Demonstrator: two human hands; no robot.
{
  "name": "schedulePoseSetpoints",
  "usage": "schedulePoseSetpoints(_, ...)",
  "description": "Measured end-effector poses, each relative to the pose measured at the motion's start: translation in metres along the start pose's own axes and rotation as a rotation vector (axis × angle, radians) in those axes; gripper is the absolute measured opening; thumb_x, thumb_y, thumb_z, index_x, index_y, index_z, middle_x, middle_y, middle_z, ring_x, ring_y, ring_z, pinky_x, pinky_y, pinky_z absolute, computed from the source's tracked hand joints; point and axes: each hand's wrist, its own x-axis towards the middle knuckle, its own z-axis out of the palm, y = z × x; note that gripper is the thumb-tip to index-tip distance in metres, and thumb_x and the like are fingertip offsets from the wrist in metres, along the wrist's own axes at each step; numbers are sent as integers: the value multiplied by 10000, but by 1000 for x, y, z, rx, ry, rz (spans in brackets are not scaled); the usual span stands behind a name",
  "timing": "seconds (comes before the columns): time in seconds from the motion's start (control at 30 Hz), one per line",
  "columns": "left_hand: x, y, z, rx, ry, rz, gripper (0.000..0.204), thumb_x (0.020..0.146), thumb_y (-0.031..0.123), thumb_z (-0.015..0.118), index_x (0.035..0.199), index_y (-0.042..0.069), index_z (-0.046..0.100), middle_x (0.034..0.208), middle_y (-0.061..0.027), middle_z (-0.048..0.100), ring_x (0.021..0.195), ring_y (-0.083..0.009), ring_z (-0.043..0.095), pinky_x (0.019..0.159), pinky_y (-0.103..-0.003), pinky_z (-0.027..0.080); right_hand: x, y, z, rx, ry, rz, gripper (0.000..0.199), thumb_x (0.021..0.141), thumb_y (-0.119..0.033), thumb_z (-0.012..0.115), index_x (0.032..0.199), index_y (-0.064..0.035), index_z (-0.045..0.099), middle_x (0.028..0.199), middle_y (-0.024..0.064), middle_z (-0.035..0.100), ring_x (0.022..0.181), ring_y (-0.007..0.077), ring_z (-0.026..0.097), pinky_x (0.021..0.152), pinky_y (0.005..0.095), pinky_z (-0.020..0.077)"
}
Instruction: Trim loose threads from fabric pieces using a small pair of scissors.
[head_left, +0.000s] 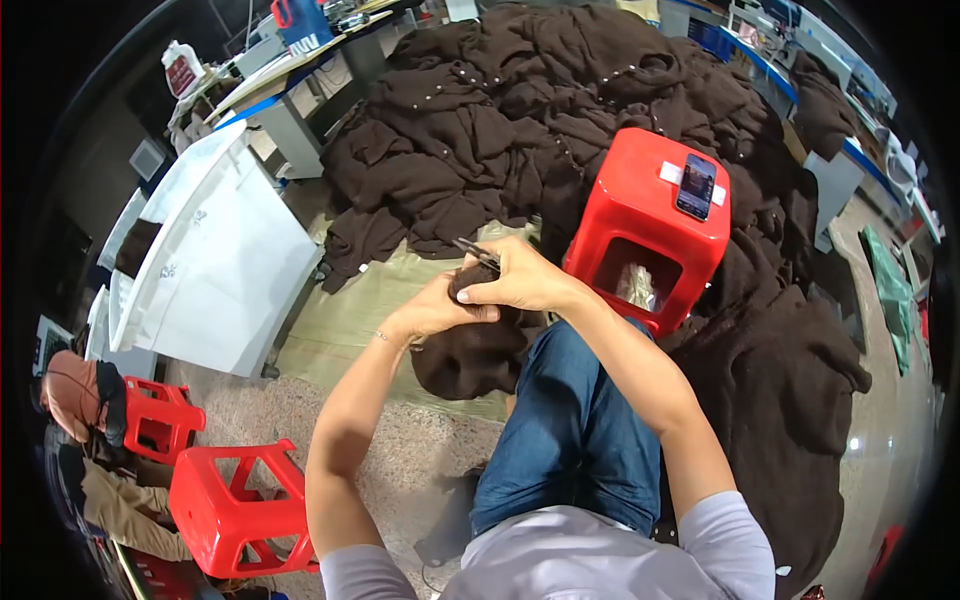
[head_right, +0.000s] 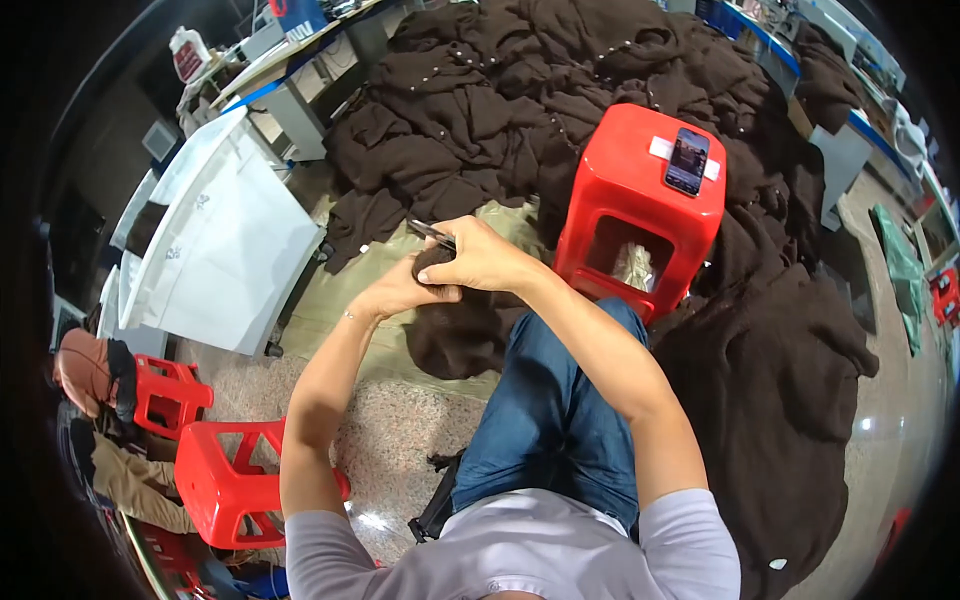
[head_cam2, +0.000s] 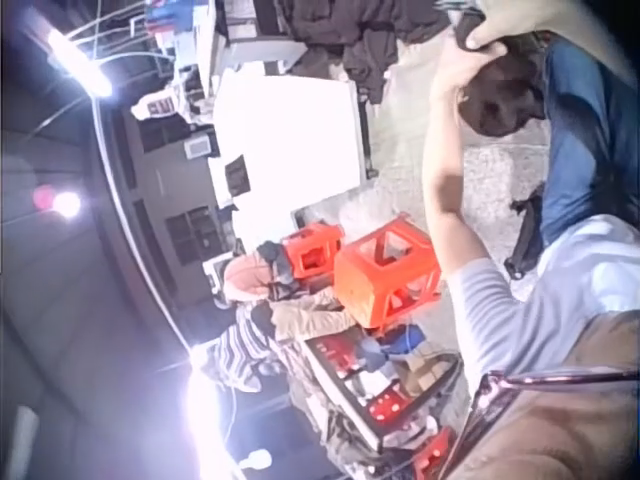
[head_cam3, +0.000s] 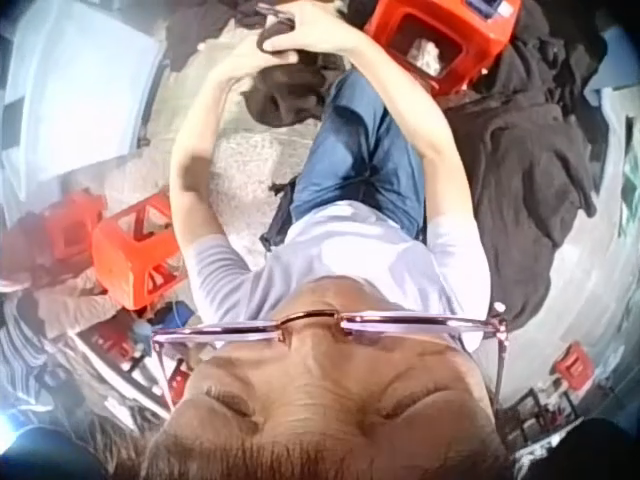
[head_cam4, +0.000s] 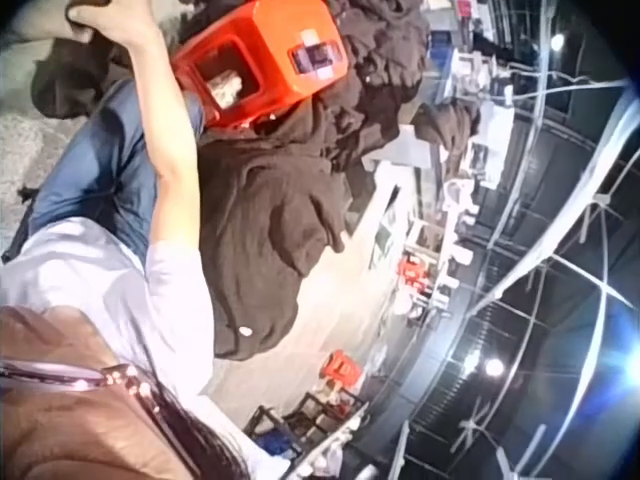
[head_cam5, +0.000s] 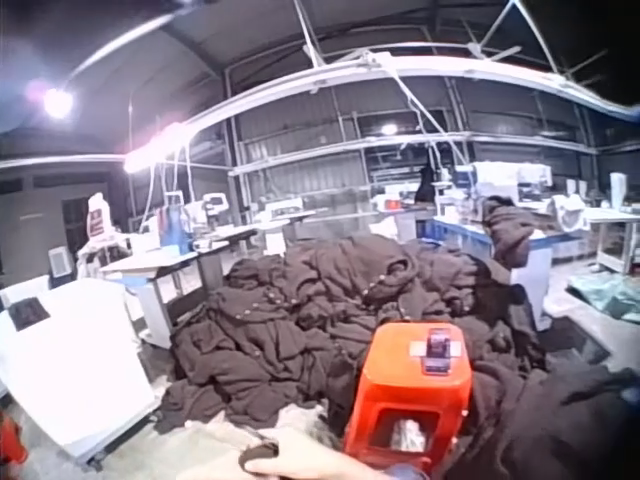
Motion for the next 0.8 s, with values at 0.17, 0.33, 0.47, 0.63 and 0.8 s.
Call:
schedulePoseSetpoints(0.17,6,7,-16,-49,99,177,212,896,74,670,1065,-55,682,941,-4,684,839,-60,584,768,-221,485,-14,64,-24,114,-40,108,516,663,-131,848,1109,22,638,1011,38,676,931,134,580,868,275,457)
schedulePoseSetpoints(0.33,17,8,-22,3,122,475,96,908,6,624,972,-42,676,949,15,661,853,-71,576,816,-246,466,-25,185,-22,-137,-1,271,475,666,-94,840,1103,-21,669,1003,63,714,935,148,627,870,294,479)
schedulePoseSetpoints(0.47,3,-17,-35,-287,168,258,139,889,21,650,1027,7,653,1010,11,649,882,-90,591,839,-253,462,-36,172,-30,50,192,239,456,682,-95,842,1081,34,664,1032,80,707,936,156,630,878,299,483)
schedulePoseSetpoints(0.63,15,-69,-11,-77,62,62,692,823,171,766,1399,-6,427,1337,-120,527,1265,-194,460,1097,-343,318,-29,97,-23,91,267,38,409,727,8,746,1117,49,630,1069,42,688,978,98,597,895,276,474)
schedulePoseSetpoints(0.8,37,-61,30,-616,-130,105,567,850,134,743,1330,-31,491,1240,-79,592,1128,-152,549,999,-307,430,-40,70,-16,-540,352,-241,339,728,-181,758,988,-24,608,926,139,647,866,317,659,730,390,491)
